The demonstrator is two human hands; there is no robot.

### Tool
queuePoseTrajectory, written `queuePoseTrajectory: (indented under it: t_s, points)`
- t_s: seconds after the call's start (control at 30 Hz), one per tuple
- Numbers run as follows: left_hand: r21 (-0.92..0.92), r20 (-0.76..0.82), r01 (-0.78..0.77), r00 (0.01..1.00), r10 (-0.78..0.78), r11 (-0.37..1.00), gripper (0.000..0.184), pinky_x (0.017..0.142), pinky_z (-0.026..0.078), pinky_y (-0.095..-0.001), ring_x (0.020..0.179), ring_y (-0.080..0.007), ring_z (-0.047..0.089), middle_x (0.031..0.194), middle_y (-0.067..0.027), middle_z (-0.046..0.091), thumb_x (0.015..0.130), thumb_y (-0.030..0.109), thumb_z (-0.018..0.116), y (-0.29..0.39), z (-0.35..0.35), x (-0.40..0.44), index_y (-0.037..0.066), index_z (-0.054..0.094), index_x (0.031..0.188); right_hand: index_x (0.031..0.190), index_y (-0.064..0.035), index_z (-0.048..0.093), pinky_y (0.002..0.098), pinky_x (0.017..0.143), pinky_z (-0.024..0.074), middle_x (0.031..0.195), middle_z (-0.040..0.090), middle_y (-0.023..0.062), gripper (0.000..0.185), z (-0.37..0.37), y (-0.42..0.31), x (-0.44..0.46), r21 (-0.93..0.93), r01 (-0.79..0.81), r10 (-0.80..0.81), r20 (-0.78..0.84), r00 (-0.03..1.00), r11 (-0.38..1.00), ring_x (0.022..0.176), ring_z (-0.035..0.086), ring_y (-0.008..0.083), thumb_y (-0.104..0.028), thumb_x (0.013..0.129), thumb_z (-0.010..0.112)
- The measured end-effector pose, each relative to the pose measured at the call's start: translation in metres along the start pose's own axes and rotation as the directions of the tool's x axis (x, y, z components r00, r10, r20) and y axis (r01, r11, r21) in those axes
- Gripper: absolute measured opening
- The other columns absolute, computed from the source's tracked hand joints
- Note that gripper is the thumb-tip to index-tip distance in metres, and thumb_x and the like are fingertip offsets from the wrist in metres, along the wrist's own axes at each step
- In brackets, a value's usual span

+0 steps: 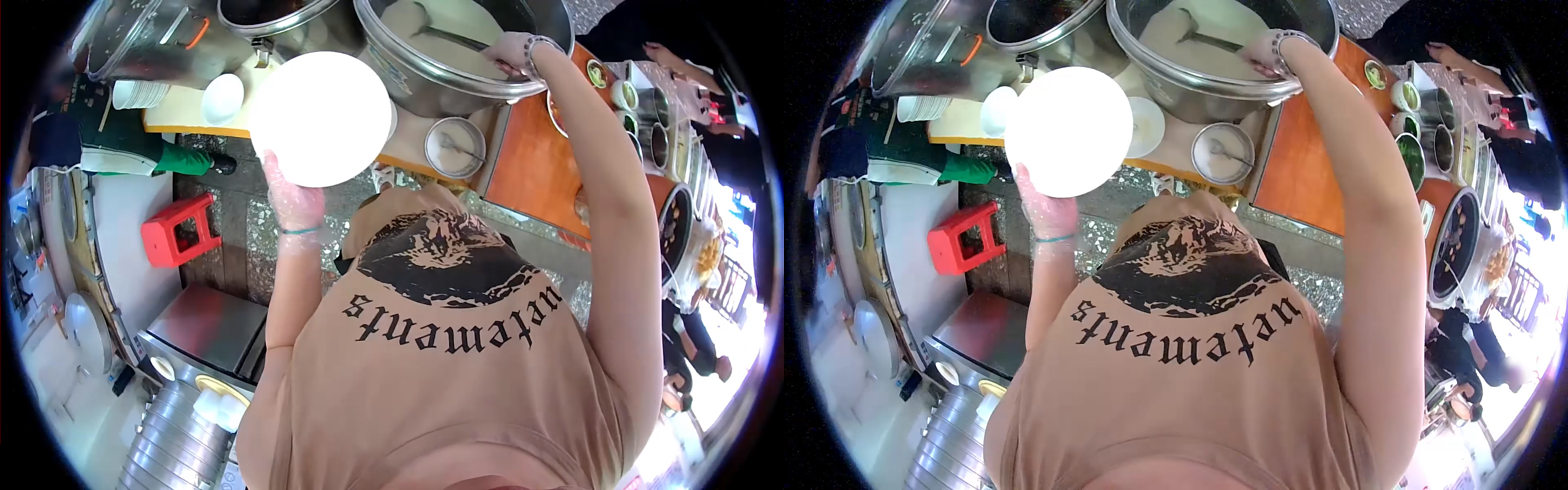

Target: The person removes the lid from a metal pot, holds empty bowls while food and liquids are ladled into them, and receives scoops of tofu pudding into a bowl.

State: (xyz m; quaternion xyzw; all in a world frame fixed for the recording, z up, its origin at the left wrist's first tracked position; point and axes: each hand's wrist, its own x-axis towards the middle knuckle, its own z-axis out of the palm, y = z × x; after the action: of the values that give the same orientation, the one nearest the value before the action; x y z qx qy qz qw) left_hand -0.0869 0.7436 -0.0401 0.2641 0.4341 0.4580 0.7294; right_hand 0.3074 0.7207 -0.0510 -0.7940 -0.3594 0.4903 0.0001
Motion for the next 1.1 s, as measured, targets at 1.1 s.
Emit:
queuePoseTrajectory:
  t_s: [1.1]
  points:
    - [0.043, 0.270, 0.144, 0.951, -0.151, 0.989, 0.055, 0.096, 0.043, -0.0453, 0.122, -0.0295, 0.044, 0.136, -0.0151, 0.039, 0.098, 0.041, 0.026, 0.035, 0.062, 0.044, 0.007, 0.024, 0.140, 0.102, -0.0071, 0.055, 0.0155, 0.035, 0.0237, 0.066, 0.045, -0.0066, 0.024, 0.017, 0.064, -0.182, 0.752, 0.237, -0.203, -0.140, 0.969, 0.615, 0.044, 0.037, 0.0013, -0.027, 0.090, 0.054]
